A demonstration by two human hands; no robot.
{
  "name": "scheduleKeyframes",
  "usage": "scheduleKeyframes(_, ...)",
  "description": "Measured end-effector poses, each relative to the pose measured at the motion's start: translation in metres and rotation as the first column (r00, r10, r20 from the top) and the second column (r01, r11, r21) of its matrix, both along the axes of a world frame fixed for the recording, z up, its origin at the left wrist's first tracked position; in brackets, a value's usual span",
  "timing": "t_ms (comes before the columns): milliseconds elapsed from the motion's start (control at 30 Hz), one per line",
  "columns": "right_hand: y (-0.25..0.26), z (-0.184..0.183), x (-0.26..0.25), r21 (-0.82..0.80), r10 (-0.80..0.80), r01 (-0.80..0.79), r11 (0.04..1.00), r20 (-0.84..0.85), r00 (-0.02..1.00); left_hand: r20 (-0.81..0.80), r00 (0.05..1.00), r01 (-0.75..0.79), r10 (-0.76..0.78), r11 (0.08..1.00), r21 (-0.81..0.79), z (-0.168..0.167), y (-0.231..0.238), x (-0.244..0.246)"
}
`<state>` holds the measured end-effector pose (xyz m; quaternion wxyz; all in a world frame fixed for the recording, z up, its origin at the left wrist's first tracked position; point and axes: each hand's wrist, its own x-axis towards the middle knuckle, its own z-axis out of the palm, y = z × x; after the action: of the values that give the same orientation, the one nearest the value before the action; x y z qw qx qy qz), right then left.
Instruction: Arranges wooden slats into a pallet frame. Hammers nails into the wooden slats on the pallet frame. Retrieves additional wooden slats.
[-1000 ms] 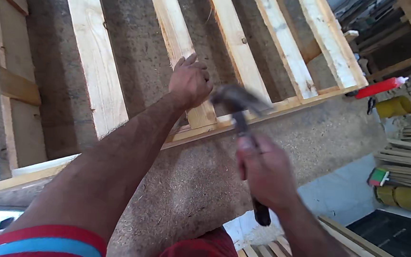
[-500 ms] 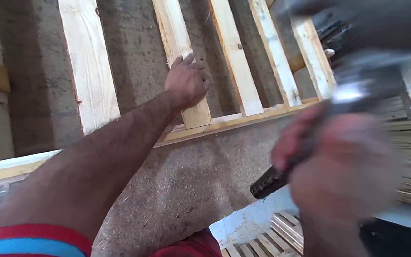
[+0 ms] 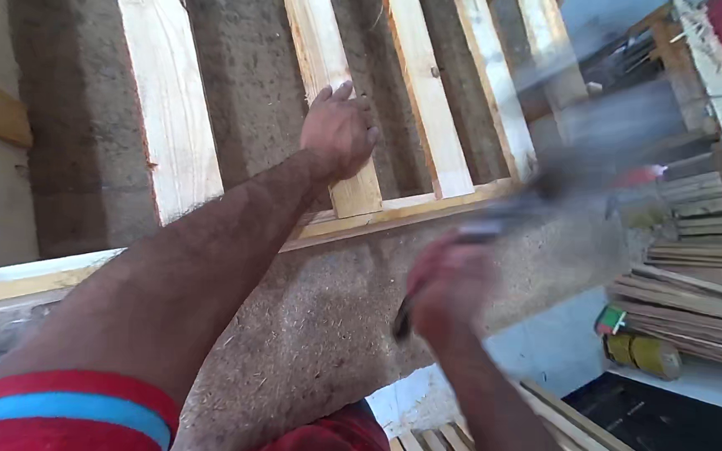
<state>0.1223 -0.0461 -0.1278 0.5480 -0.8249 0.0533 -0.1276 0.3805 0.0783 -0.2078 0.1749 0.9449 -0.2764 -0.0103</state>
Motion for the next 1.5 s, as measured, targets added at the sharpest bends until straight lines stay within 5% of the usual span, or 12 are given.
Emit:
scheduleKeyframes(33, -0.002, -0.026, -0.006, -0.14, 0.004, -0.034, 0.99, -0.208, 0.978, 0.008, 1.0, -0.011, 0.011, 1.0, -0.003, 0.002, 0.001, 0.002)
scheduleKeyframes(100, -0.001, -0.021, -0.014, -0.335, -0.011, -0.212, 0.918, -0.555, 0.832, -0.016, 1.0, -0.003, 0.003, 1.0, 0.012, -0.002, -0.002, -0.01)
scheduleKeyframes(233, -0.016, -0.013, -0.037, -0.587, -0.002, -0.103, 0.803, -0.175, 0.985, -0.007, 1.0, -0.015, 0.015, 0.999, 0.039, 0.002, -0.002, -0.002)
scheduleKeyframes(300, -0.029, -0.035, -0.059, -0.568, 0.0, -0.072, 0.82, -0.125, 0.992, 0.002, 1.0, -0.027, 0.027, 0.999, 0.038, 0.005, -0.003, -0.001)
scheduleKeyframes(400, -0.042, -0.088, -0.101, -0.546, -0.093, -0.092, 0.833, -0.302, 0.949, -0.01, 0.999, -0.032, 0.033, 0.997, 0.075, 0.008, -0.003, -0.004)
scheduleKeyframes(533, -0.062, -0.134, -0.135, -0.533, -0.211, -0.261, 0.805, -0.668, 0.714, -0.02, 0.995, 0.1, -0.098, 0.972, 0.214, 0.009, 0.003, -0.022)
scheduleKeyframes(633, -0.084, -0.157, -0.142, -0.58, -0.266, -0.289, 0.761, -0.686, 0.677, 0.005, 0.987, 0.155, -0.162, 0.953, 0.262, 0.011, 0.007, -0.071)
scheduleKeyframes(833, -0.117, -0.156, -0.114, -0.419, -0.208, -0.302, 0.857, -0.815, 0.54, 0.027, 0.988, 0.133, -0.152, 0.926, 0.353, 0.004, 0.014, -0.157)
scheduleKeyframes(1133, -0.129, -0.172, -0.099, -0.352, -0.151, -0.22, 0.909, -0.774, 0.616, 0.003, 0.996, 0.087, -0.094, 0.925, 0.37, 0.008, 0.023, -0.21)
scheduleKeyframes(1367, -0.128, -0.186, -0.101, -0.369, -0.119, -0.267, 0.89, -0.754, 0.646, -0.029, 0.999, -0.013, 0.017, 0.992, 0.123, 0.03, 0.028, -0.199)
scheduleKeyframes(1500, -0.13, -0.193, -0.1, -0.381, -0.105, -0.381, 0.842, -0.81, 0.577, -0.081, 0.919, -0.393, 0.386, 0.912, -0.119, 0.044, 0.026, -0.182)
